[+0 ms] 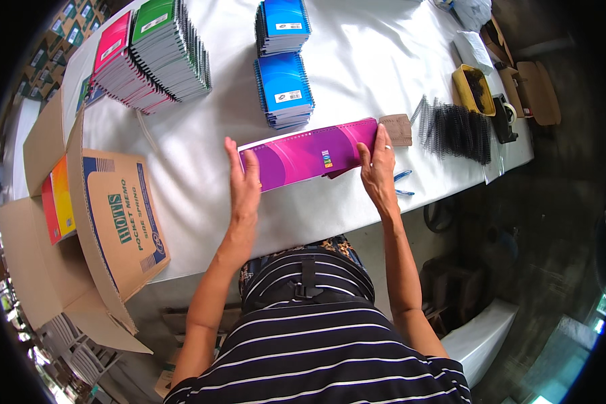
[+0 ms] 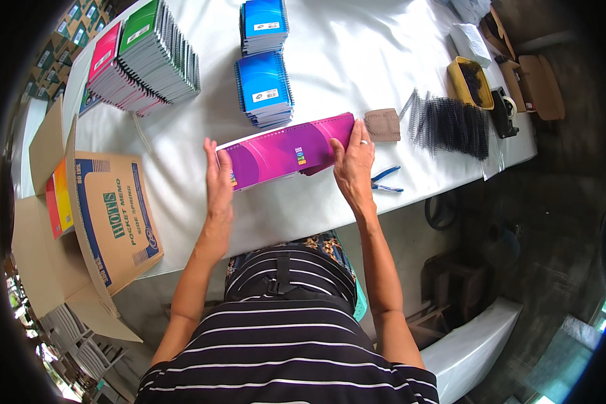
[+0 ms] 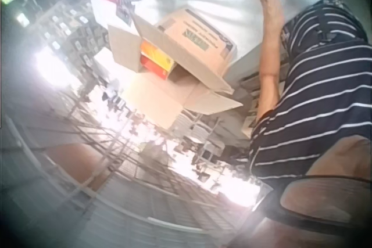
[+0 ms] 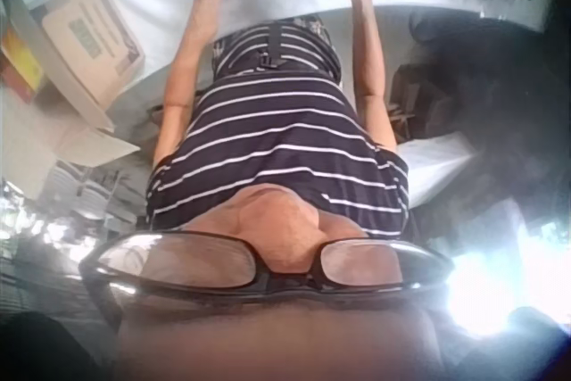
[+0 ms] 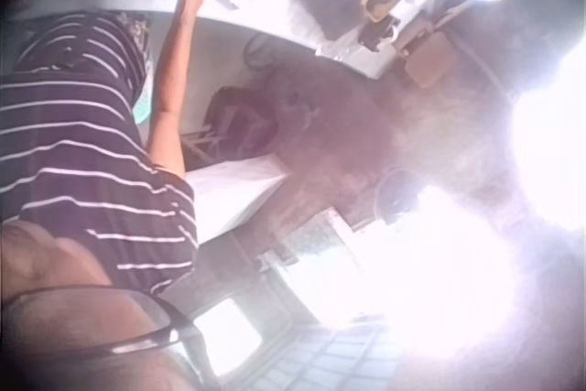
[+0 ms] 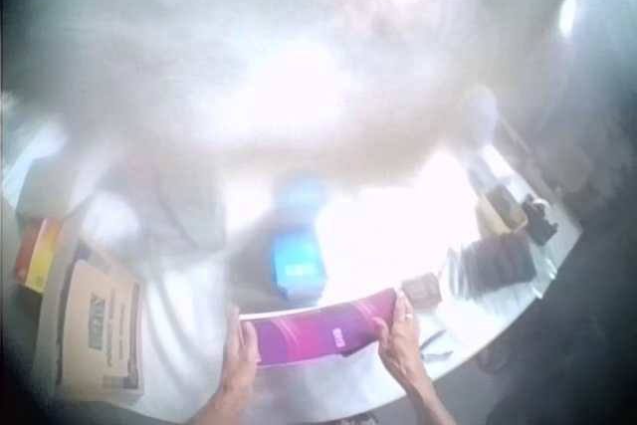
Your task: The person trims the ends of spiral bindings on a stack of notebooks using pliers, organizes the notebooks into stacks by color, and places them into a cardboard box.
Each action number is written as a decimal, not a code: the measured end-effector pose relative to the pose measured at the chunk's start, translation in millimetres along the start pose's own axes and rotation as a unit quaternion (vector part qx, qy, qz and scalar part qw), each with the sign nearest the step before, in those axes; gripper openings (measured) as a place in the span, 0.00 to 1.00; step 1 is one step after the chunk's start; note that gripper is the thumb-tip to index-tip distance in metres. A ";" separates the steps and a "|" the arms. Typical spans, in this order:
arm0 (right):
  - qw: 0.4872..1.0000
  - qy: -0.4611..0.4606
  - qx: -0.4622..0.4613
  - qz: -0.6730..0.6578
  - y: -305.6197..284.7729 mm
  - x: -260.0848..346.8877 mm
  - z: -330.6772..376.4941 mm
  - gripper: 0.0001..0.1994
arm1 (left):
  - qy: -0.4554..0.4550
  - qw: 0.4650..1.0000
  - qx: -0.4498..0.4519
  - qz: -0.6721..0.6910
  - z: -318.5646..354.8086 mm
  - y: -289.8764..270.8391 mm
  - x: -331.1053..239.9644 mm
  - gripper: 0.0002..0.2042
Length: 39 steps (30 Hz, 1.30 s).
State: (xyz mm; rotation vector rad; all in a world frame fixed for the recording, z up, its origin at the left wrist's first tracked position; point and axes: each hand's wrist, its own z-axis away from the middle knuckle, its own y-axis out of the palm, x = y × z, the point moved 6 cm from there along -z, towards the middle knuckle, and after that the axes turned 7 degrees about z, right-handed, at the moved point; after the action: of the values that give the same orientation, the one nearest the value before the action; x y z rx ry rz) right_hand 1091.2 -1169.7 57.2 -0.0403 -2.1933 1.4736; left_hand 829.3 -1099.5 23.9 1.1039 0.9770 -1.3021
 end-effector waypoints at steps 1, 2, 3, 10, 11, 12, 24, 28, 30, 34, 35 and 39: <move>0.999 -0.010 -0.018 0.025 -6.0 -5.1 1.9 0.27 | -0.020 0.999 -0.005 0.050 -3.0 -10.3 2.6 0.38; 0.999 0.006 -0.049 0.000 -18.8 -11.2 4.5 0.26 | -0.044 0.994 -0.010 0.098 -6.2 -21.4 6.8 0.38; 0.995 -0.005 -0.094 -0.022 -35.3 -14.0 6.4 0.22 | -0.075 0.992 -0.021 0.094 -10.5 -34.4 9.3 0.40; 0.635 0.213 0.612 -0.421 -30.0 -84.7 178.4 0.13 | -0.051 0.986 0.110 0.115 -32.9 -40.7 74.1 0.37; 0.587 0.282 0.630 -0.422 -16.2 -99.8 221.3 0.12 | -0.058 0.984 0.131 0.111 -34.2 -36.7 81.2 0.36; 0.611 0.310 0.618 -0.385 4.6 -115.3 254.0 0.12 | -0.006 0.984 0.139 0.109 -40.0 -48.7 98.1 0.36; 0.523 0.589 0.460 -0.409 111.7 -86.0 543.2 0.17 | -0.007 0.973 0.187 0.135 -40.7 -43.7 123.8 0.26; 0.548 0.566 0.511 -0.343 89.2 -118.8 574.1 0.18 | 0.013 0.980 0.169 0.106 -30.4 -35.7 126.0 0.22; 0.558 0.549 0.535 -0.318 80.1 -133.7 569.3 0.18 | 0.000 0.986 0.142 0.091 -25.8 -43.6 128.4 0.22; 0.574 0.500 0.592 -0.265 60.6 -163.2 551.8 0.19 | -0.059 0.992 0.074 0.085 -14.5 -84.4 135.7 0.22; 0.578 0.485 0.608 -0.249 54.9 -172.1 546.3 0.19 | -0.064 0.992 0.059 0.093 -7.4 -89.4 128.1 0.22; 0.591 0.421 0.664 -0.183 36.1 -211.8 515.6 0.20 | -0.112 0.972 0.037 0.204 54.3 -91.6 90.1 0.27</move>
State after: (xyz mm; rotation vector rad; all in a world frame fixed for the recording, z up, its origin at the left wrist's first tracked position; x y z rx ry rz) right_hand 1055.3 -1660.6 -206.8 0.1738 -0.0350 1.8645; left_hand 739.5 -1168.5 -57.5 1.1162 0.5041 -1.1006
